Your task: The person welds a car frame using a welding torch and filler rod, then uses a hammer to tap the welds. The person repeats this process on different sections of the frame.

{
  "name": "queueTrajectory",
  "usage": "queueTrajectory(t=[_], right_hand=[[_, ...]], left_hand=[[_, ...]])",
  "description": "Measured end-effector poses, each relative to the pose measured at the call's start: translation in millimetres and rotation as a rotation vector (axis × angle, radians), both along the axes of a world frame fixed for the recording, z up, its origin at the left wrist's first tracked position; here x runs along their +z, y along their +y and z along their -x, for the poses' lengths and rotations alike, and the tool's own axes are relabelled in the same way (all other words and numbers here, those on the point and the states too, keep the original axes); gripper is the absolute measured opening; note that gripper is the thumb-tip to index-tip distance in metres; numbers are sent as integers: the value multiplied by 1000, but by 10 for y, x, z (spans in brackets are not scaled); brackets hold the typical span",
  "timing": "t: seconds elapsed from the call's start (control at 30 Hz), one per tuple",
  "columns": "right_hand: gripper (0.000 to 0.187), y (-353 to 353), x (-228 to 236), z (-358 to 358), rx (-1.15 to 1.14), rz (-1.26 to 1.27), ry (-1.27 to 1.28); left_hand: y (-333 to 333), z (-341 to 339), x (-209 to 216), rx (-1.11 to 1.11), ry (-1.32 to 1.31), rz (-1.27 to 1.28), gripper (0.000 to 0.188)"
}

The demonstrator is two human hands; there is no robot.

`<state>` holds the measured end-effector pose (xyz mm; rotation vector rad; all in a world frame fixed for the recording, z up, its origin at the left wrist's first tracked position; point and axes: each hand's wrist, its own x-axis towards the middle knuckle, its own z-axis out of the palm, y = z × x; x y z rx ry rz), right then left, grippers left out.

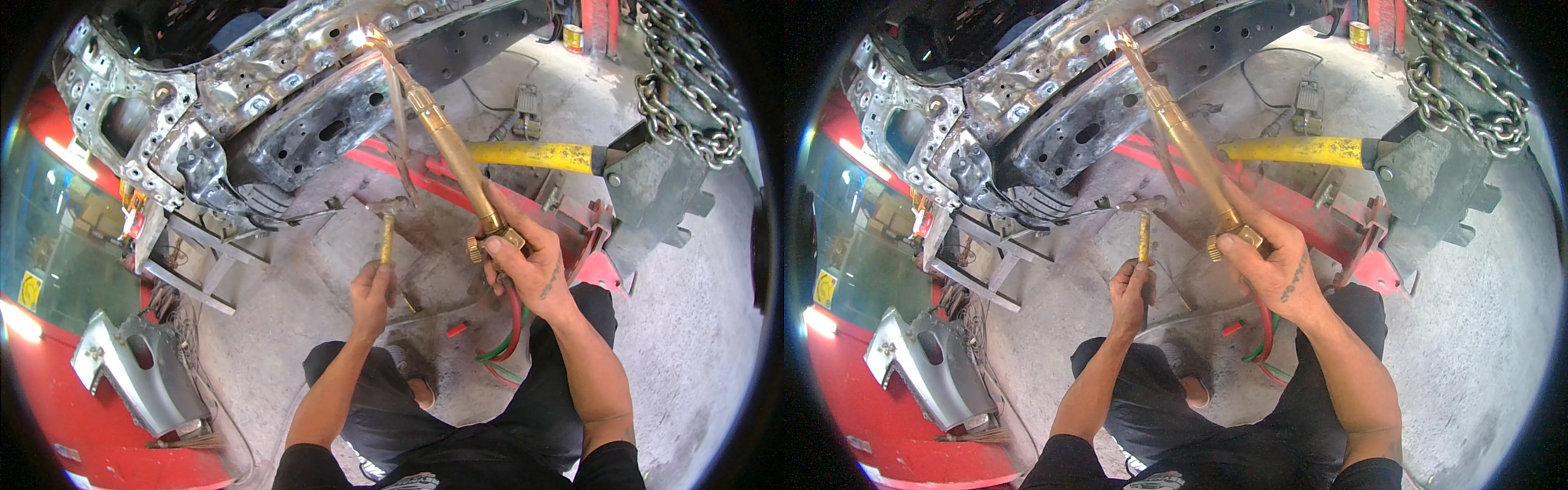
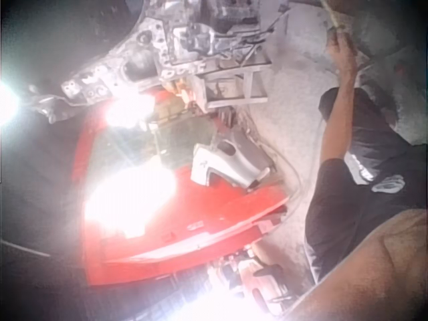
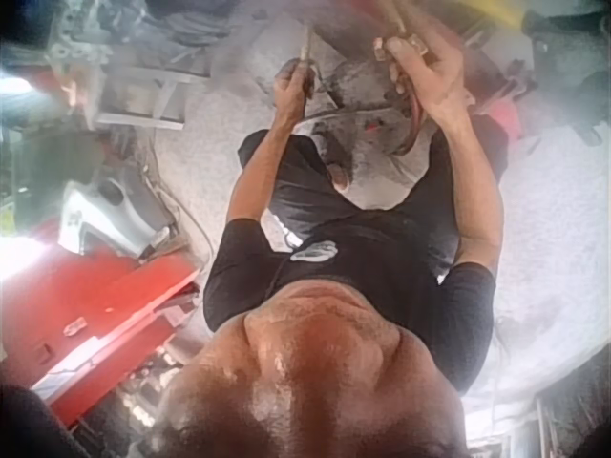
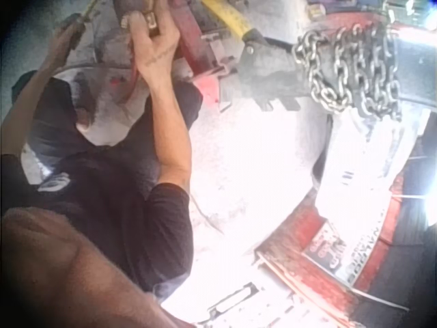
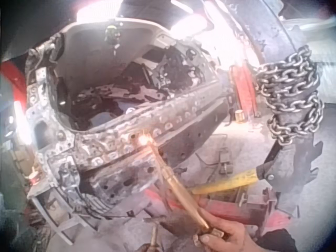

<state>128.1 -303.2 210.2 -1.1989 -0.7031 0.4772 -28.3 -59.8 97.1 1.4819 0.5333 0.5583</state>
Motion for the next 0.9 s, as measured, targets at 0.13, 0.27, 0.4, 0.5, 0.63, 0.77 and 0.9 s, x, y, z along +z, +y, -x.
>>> queueTrajectory(t=[0.13,0.27,0.4,0.5,0.63,0.77,0.9], right_hand=[[63,-2,16,1,-1,1,-11],[63,-5,6,-5,-4,21,-17],[63,-12,31,7,-1,31,2],[63,-14,27,2,-9,31,-11],[64,-17,41,-3,10,30,-7],[64,-21,27,-12,5,16,-16],[64,-41,31,-8,0,30,-17]], left_hand=[[-6,-3,-3,-5,-16,-1,28],[-23,-12,-8,-5,-31,-80,29],[-36,-25,20,42,-37,-204,31],[-47,-42,53,79,-59,-258,32],[-38,-61,113,115,-25,-314,33],[-13,-71,132,148,22,-362,35],[78,-52,77,159,52,-487,33]])
